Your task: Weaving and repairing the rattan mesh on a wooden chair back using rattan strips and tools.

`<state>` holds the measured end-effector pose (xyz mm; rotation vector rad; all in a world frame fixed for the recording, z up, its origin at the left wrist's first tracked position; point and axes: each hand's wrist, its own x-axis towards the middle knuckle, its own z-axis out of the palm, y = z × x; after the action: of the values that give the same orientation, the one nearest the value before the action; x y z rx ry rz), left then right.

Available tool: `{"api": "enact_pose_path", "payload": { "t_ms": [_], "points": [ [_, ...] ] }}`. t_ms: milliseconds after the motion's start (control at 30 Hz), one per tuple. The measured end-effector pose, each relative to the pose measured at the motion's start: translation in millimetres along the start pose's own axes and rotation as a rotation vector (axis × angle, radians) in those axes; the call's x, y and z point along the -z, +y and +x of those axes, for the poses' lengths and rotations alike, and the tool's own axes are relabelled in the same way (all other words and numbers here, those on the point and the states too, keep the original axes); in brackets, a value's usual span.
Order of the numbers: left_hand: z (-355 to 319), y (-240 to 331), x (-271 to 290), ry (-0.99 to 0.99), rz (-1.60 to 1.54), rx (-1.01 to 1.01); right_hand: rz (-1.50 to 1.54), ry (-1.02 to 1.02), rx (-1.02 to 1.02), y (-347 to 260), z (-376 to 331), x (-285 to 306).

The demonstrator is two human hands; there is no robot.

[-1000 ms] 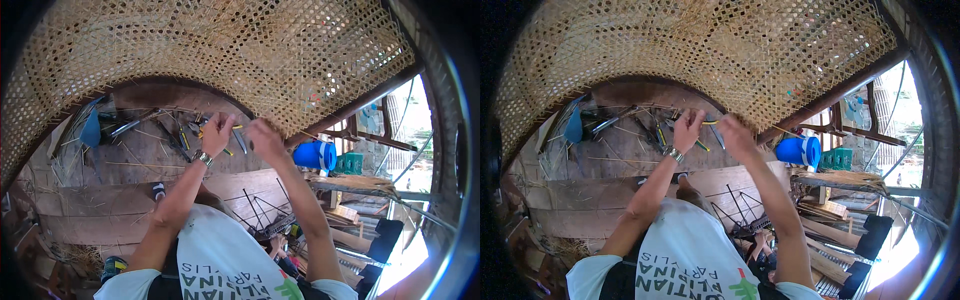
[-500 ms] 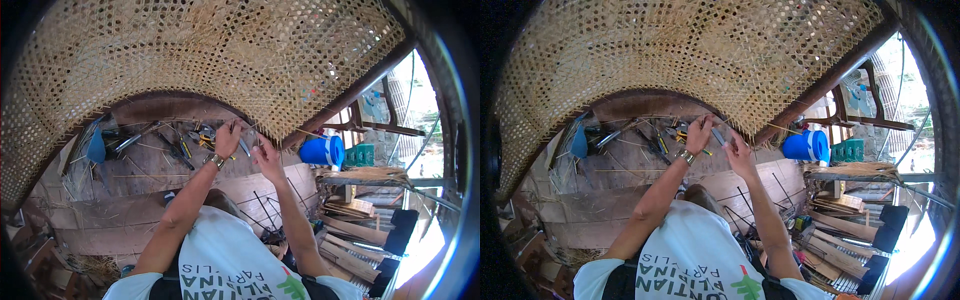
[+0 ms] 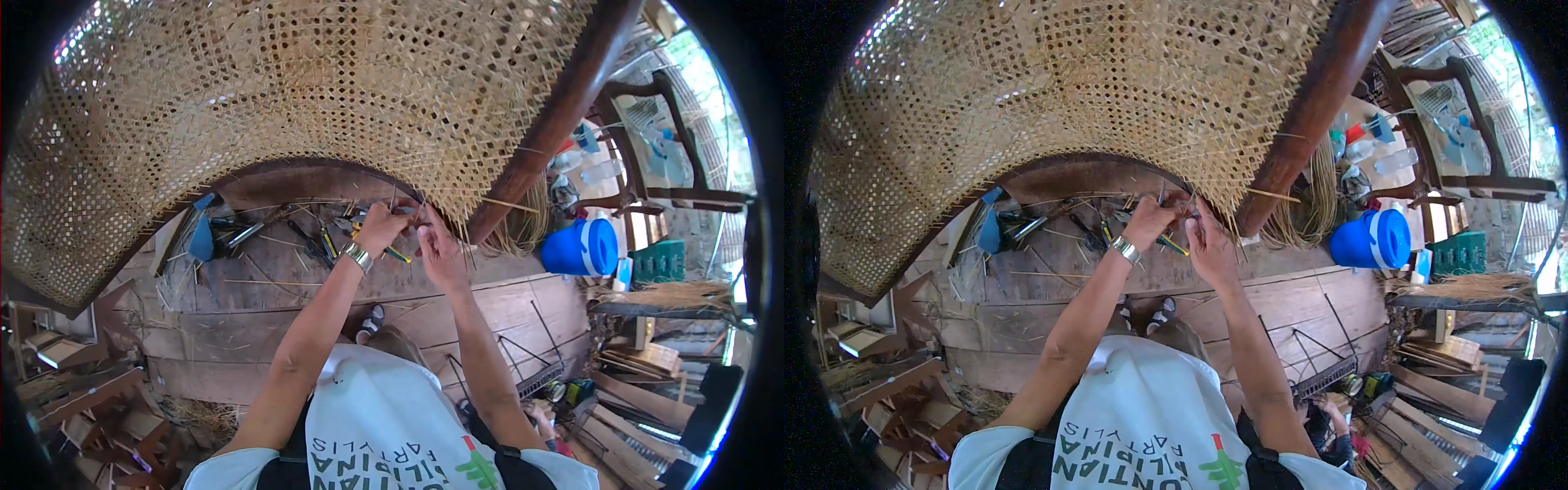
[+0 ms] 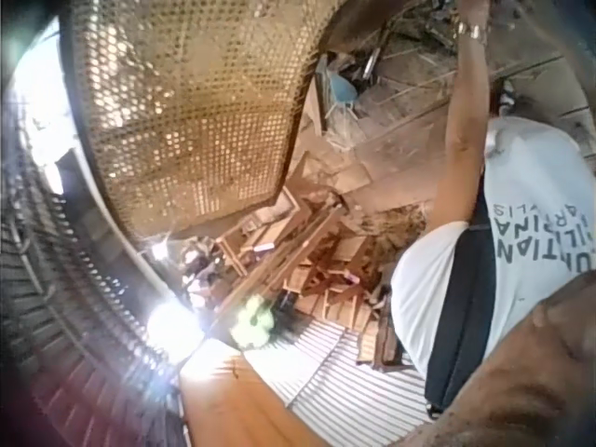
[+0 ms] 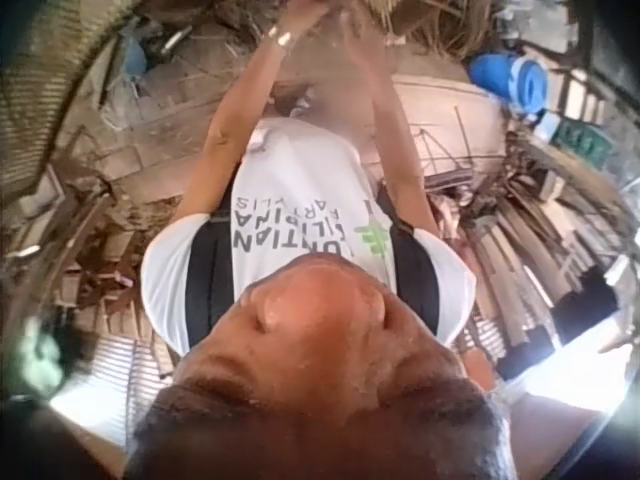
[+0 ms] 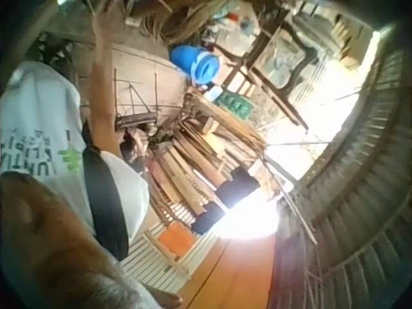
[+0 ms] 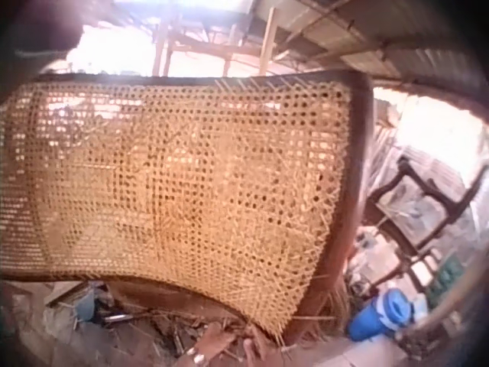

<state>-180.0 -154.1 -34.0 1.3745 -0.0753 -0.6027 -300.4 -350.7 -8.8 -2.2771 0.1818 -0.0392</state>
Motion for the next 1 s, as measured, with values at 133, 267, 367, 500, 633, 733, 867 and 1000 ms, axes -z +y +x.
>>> {"api": "enact_pose_path", "payload": {
  "t_ms": [133, 267, 367, 500, 633, 733, 867, 1000],
  "points": [
    [-6.4, -4.6, -18.3, 0.011, -0.033, 0.050, 0.100, 0.229, 0.334, 2.3, 1.3, -10.4],
    [-3.5, -20.8, -15.6, -0.026, -0.125, 0.088, 0.525, 0.088, -0.043, 12.9, 4.5, -23.8],
    [1.3, -20.6, -27.9, -0.050, -0.181, 0.066, 0.936, 0.126, -0.216, 11.4, 4.7, -38.9],
    [0.7, -40.1, -12.9, 0.065, -0.127, 0.027, 1.231, 0.065, -0.463, -32.0, -7.6, -41.0],
    [1.6, -30.5, -9.6, 0.199, 0.525, -0.328, 1.110, 0.258, -0.371, -21.7, 7.5, -65.1],
    [-3.9, -14.4, -11.3, 0.312, 0.884, -0.609, 1.021, 0.470, -0.241, -13.3, 21.9, -83.5],
    [-11.0, 1.0, -7.3, 0.225, 0.755, -0.659, 1.131, 0.577, -0.250, -26.1, 21.6, -95.4],
    [-0.1, 20.4, 8.8, 0.217, 0.780, -0.762, 1.262, 0.616, -0.268, -36.7, 32.4, -117.5]
  ]
}}
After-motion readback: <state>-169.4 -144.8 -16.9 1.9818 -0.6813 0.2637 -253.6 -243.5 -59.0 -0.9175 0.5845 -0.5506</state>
